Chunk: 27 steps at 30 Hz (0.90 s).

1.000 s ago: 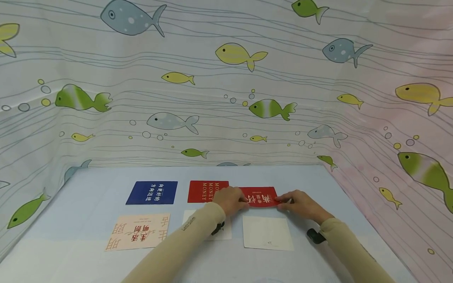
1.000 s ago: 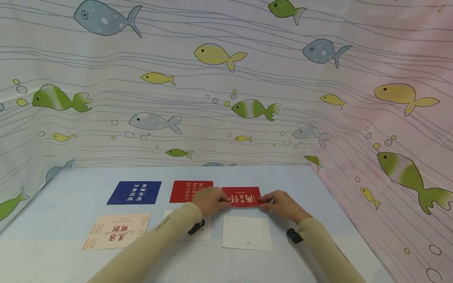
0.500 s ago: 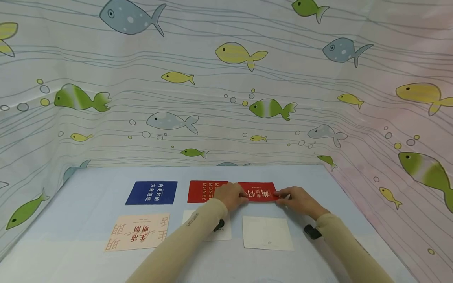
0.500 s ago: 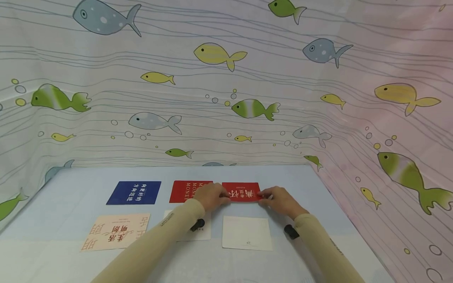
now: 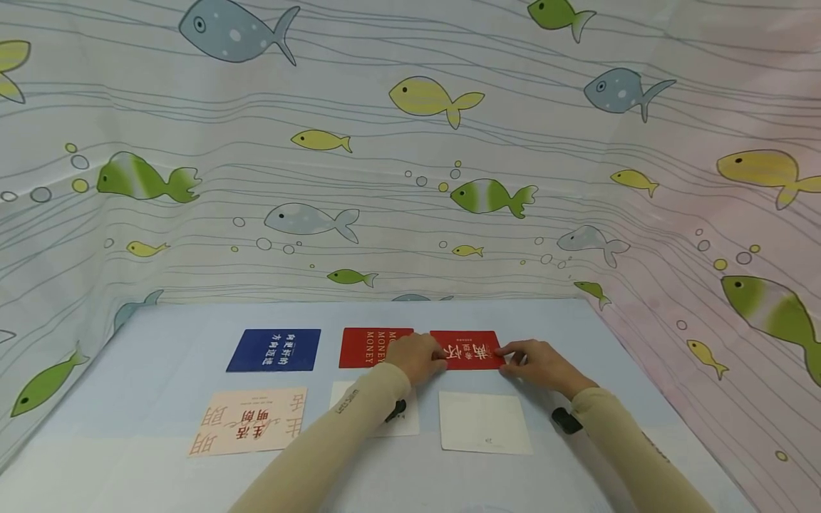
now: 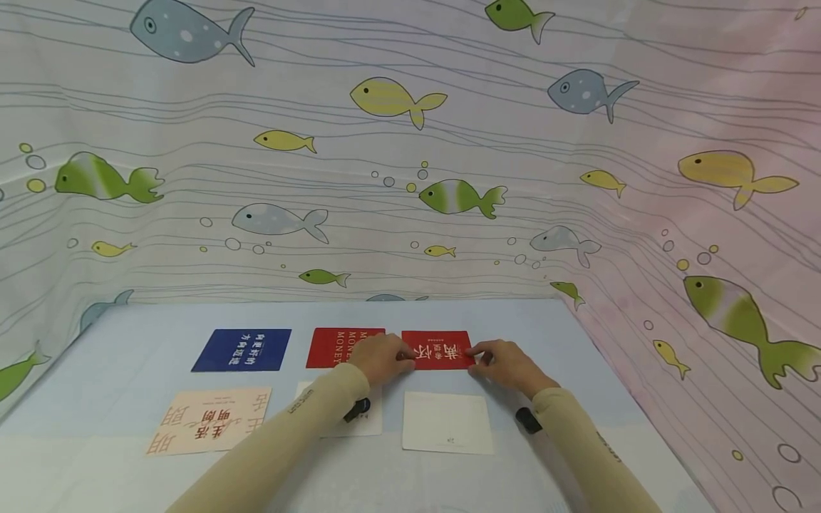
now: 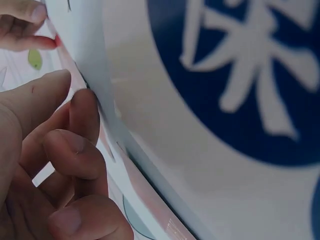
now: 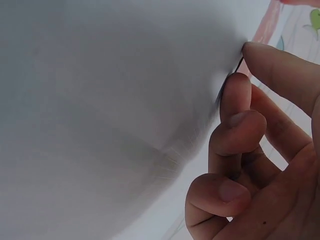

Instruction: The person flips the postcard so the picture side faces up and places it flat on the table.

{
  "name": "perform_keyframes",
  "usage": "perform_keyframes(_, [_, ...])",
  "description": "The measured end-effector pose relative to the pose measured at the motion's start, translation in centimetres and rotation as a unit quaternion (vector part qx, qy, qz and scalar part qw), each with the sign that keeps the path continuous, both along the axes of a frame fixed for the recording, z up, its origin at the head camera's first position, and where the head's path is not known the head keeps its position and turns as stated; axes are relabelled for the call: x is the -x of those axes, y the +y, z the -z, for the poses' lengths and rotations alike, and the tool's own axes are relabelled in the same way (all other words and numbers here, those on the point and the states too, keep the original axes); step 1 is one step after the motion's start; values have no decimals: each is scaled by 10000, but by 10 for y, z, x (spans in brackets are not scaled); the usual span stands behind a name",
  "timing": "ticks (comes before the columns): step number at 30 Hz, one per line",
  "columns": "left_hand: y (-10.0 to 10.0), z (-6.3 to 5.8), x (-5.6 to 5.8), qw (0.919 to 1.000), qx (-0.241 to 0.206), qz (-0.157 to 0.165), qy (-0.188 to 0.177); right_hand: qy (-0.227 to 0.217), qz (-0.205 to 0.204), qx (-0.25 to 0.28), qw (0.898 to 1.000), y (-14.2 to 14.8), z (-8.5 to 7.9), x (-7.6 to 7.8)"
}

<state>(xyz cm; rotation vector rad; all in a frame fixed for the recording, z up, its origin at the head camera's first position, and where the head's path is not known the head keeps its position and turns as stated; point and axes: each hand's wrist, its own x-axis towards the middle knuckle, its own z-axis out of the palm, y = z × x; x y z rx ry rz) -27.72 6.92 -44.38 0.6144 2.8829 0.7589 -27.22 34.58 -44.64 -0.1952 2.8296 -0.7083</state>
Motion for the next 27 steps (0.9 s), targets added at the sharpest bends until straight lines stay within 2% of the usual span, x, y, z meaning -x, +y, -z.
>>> perform_keyframes(9, [2, 3, -1, 9997, -186, -159, -29, 162, -62, 97, 9998, 1, -2, -3])
perform_keyframes(15, [1, -2, -6, 9988, -454, -179, 46, 445, 177, 347, 9983, 3, -8, -8])
perform_keyframes(22, [-3, -12, -22, 9978, -601, 26, 272, 799, 125, 659, 9945, 5, -7, -21])
perform_keyframes(27, [-8, -18, -40, 9976, -620, 177, 253, 779, 144, 679, 9945, 7, -10, -37])
